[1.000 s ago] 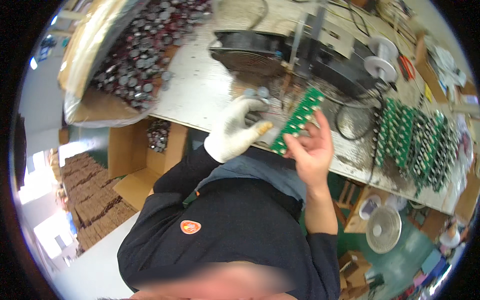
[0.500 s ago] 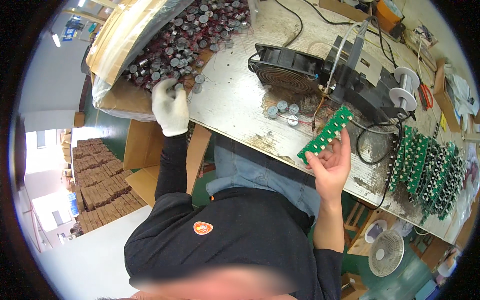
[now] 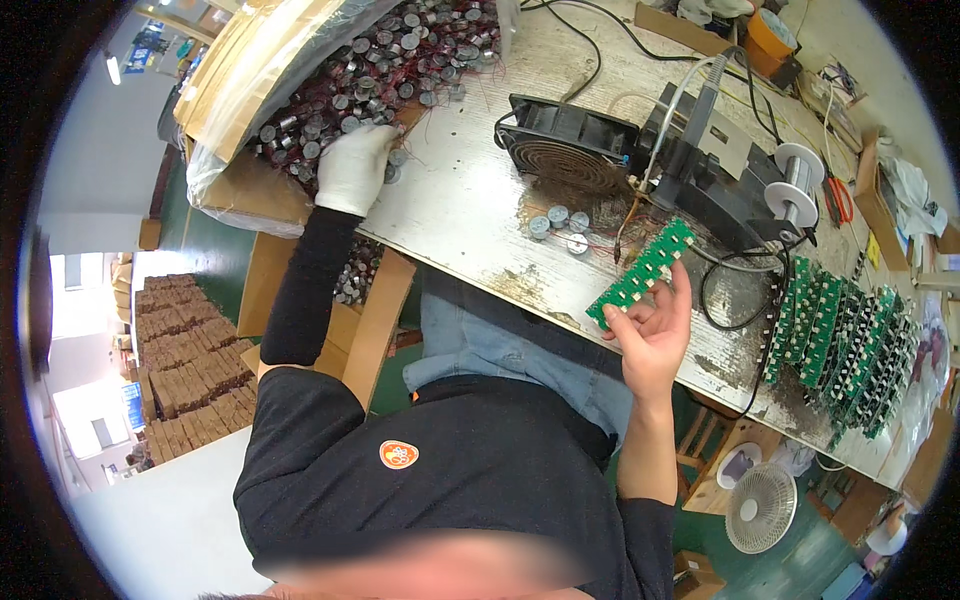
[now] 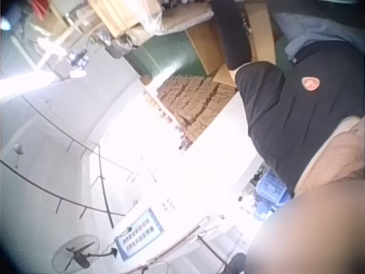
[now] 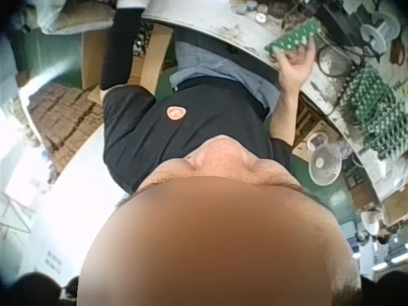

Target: The person solders electronic components onto a printed circuit board using a soldering iron and solder from a spool.

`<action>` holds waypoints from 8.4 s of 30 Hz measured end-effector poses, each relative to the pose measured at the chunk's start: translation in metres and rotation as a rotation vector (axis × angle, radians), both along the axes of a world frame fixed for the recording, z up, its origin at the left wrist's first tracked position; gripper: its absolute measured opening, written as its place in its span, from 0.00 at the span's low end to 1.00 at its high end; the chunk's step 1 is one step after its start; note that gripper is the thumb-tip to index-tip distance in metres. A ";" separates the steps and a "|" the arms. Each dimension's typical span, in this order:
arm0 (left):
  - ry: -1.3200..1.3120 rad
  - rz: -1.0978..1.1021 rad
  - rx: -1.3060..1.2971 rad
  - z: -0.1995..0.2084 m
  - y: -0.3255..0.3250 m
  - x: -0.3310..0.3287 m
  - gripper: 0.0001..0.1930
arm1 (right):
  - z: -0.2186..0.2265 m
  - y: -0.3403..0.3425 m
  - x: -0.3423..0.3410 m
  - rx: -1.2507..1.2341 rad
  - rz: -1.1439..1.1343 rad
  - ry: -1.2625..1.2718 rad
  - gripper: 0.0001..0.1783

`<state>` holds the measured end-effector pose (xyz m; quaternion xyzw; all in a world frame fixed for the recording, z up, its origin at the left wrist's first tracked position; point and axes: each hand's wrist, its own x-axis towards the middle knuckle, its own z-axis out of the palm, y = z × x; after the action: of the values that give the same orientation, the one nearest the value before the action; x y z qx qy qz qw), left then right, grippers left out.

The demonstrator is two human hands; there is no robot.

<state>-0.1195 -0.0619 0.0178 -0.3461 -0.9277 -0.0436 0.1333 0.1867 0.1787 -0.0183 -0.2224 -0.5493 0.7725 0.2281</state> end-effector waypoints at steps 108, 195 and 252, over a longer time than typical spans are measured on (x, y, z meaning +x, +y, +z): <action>-1.552 -0.060 0.856 -0.023 0.128 0.180 0.11 | 0.008 -0.004 0.006 -0.110 0.029 -0.019 0.41; -1.717 -0.016 0.901 -0.018 0.125 0.176 0.08 | 0.006 0.007 -0.005 -0.054 -0.011 0.084 0.39; -1.213 -0.188 0.773 -0.024 0.099 0.163 0.12 | -0.003 0.006 0.002 -0.036 -0.107 0.025 0.39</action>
<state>0.0433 0.0374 -0.0066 -0.2675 -0.7227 -0.5642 -0.2964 0.1887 0.1844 -0.0213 -0.2457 -0.5199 0.7717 0.2717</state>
